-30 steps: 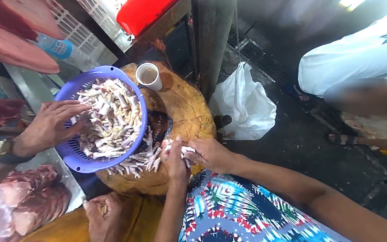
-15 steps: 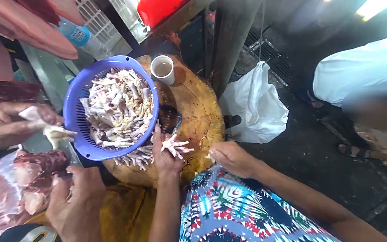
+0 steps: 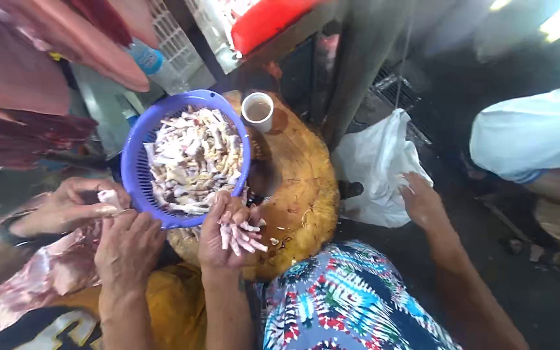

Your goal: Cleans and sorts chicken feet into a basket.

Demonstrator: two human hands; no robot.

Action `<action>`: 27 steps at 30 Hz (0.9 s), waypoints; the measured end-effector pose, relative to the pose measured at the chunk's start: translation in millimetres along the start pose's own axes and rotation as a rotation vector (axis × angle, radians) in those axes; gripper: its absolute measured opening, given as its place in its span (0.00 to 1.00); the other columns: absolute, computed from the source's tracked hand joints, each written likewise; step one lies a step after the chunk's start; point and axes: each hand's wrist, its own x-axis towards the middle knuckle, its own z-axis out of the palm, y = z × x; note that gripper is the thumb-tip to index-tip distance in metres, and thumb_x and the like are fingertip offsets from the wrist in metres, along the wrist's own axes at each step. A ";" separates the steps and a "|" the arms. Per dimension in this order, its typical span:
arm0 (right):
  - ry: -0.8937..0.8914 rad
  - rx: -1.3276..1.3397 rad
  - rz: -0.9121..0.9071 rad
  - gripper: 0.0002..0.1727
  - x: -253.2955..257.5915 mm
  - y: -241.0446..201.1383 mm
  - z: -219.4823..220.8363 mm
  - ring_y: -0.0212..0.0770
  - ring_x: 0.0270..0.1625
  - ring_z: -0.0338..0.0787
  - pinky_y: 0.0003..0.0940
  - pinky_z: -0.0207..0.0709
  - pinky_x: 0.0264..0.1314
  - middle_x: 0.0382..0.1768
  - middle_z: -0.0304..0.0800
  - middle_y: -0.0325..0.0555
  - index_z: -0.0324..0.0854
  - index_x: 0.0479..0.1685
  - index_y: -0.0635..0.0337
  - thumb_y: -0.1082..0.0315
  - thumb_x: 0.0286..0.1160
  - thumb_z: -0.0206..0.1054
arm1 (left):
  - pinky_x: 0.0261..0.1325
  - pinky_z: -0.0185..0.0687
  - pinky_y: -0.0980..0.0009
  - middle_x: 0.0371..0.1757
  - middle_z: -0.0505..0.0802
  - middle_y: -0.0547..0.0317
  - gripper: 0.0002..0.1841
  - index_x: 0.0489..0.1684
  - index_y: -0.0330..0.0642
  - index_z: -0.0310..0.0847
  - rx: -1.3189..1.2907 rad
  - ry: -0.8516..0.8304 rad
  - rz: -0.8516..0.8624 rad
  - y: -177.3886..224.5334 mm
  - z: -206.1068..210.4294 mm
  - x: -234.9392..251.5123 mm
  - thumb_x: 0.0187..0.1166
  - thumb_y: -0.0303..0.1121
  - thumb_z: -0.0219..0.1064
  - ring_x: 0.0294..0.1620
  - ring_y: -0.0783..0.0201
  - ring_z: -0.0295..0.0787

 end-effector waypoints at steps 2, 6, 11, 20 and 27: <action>0.243 0.092 0.029 0.24 -18.7 -9.0 8.3 0.65 0.78 0.78 0.59 0.71 0.81 0.74 0.78 0.69 0.79 0.72 0.67 0.60 0.91 0.50 | 0.19 0.82 0.75 0.16 0.79 0.66 0.07 0.34 0.49 0.78 0.541 0.214 0.231 13.0 7.9 10.0 0.85 0.33 0.61 0.13 0.71 0.77; 0.416 0.216 0.011 0.21 -38.4 -35.4 27.1 0.60 0.72 0.83 0.50 0.80 0.73 0.70 0.80 0.71 0.80 0.67 0.71 0.63 0.89 0.54 | 0.46 0.84 0.44 0.42 0.92 0.43 0.22 0.54 0.35 0.83 1.798 0.751 0.381 46.7 12.8 55.7 0.74 0.45 0.76 0.42 0.47 0.90; 0.404 0.175 -0.233 0.18 -42.3 -61.8 33.9 0.59 0.73 0.82 0.51 0.79 0.73 0.67 0.84 0.65 0.88 0.59 0.62 0.61 0.87 0.58 | 0.59 0.73 0.23 0.58 0.86 0.21 0.28 0.63 0.26 0.77 2.084 0.831 0.007 70.2 8.1 85.2 0.80 0.47 0.69 0.61 0.22 0.82; 0.445 0.294 -0.318 0.15 -53.9 -86.6 44.0 0.52 0.72 0.83 0.41 0.80 0.72 0.66 0.84 0.62 0.89 0.54 0.61 0.63 0.85 0.61 | 0.73 0.69 0.37 0.66 0.85 0.26 0.22 0.68 0.27 0.77 2.086 0.645 0.046 62.1 48.1 67.2 0.83 0.36 0.68 0.71 0.31 0.80; 0.392 0.332 -0.394 0.16 -54.4 -109.3 37.6 0.48 0.71 0.84 0.39 0.81 0.71 0.67 0.83 0.60 0.90 0.54 0.60 0.60 0.85 0.61 | 0.71 0.69 0.30 0.62 0.85 0.23 0.32 0.65 0.26 0.77 2.038 0.632 0.156 68.5 -1.6 84.6 0.72 0.44 0.79 0.68 0.26 0.80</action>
